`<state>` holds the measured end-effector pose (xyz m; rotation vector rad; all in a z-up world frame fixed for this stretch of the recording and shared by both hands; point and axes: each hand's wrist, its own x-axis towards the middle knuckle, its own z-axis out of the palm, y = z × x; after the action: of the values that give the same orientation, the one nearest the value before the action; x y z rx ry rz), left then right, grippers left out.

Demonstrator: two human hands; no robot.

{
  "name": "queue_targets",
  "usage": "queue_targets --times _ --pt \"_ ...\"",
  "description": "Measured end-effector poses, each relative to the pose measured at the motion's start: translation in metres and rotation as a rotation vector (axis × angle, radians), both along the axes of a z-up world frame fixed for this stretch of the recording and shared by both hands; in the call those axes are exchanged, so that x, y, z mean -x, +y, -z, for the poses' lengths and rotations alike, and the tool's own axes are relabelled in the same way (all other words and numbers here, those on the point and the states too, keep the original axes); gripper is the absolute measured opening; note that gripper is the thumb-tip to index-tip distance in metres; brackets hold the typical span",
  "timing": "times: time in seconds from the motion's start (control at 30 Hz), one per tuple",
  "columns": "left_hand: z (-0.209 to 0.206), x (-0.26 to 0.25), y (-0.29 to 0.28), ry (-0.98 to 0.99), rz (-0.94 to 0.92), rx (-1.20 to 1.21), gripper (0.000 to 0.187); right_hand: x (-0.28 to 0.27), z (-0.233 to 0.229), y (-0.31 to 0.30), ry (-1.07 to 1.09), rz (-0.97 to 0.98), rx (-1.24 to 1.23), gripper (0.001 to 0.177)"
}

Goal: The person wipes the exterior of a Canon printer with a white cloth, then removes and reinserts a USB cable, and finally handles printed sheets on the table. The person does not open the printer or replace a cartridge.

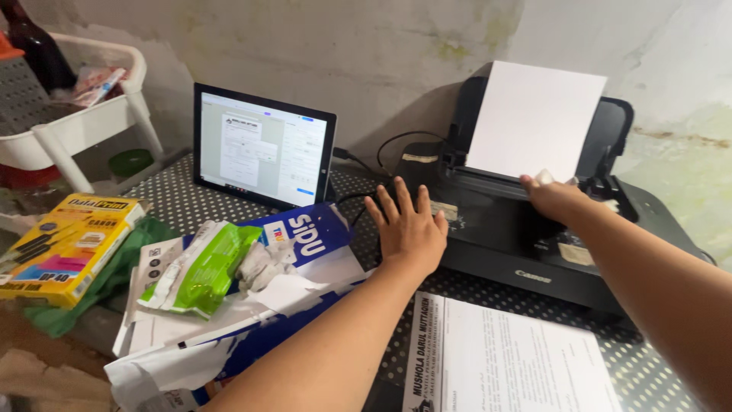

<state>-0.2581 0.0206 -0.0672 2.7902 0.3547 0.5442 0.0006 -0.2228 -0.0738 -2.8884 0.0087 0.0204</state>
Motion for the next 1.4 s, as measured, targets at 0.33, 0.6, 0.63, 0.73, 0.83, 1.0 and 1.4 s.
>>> queue_targets --times 0.33,0.6,0.63,0.73,0.83,1.0,1.4 --pt "0.004 -0.001 0.001 -0.049 0.012 0.010 0.066 0.050 -0.017 0.119 -0.065 -0.355 0.087 0.079" --pt "0.001 0.000 0.001 -0.003 0.011 -0.006 0.064 0.101 -0.038 0.083 -0.122 -0.496 -0.045 0.052" --pt "0.000 0.001 0.001 0.012 0.008 -0.002 0.064 0.106 -0.041 0.075 -0.110 -0.455 -0.051 0.052" --pt "-0.002 0.000 0.001 0.047 0.003 0.005 0.065 0.113 -0.050 0.045 -0.026 -0.277 -0.039 0.054" --pt "-0.002 0.000 0.002 0.064 0.000 0.005 0.065 0.109 -0.052 0.007 -0.087 -0.233 0.052 0.054" --pt "-0.003 -0.001 0.001 0.088 -0.003 0.006 0.065 0.109 -0.043 -0.053 -0.201 -0.127 0.194 0.063" --pt "-0.005 0.001 0.001 0.108 0.004 0.001 0.065 0.104 -0.039 -0.002 -0.297 -0.224 0.144 0.031"
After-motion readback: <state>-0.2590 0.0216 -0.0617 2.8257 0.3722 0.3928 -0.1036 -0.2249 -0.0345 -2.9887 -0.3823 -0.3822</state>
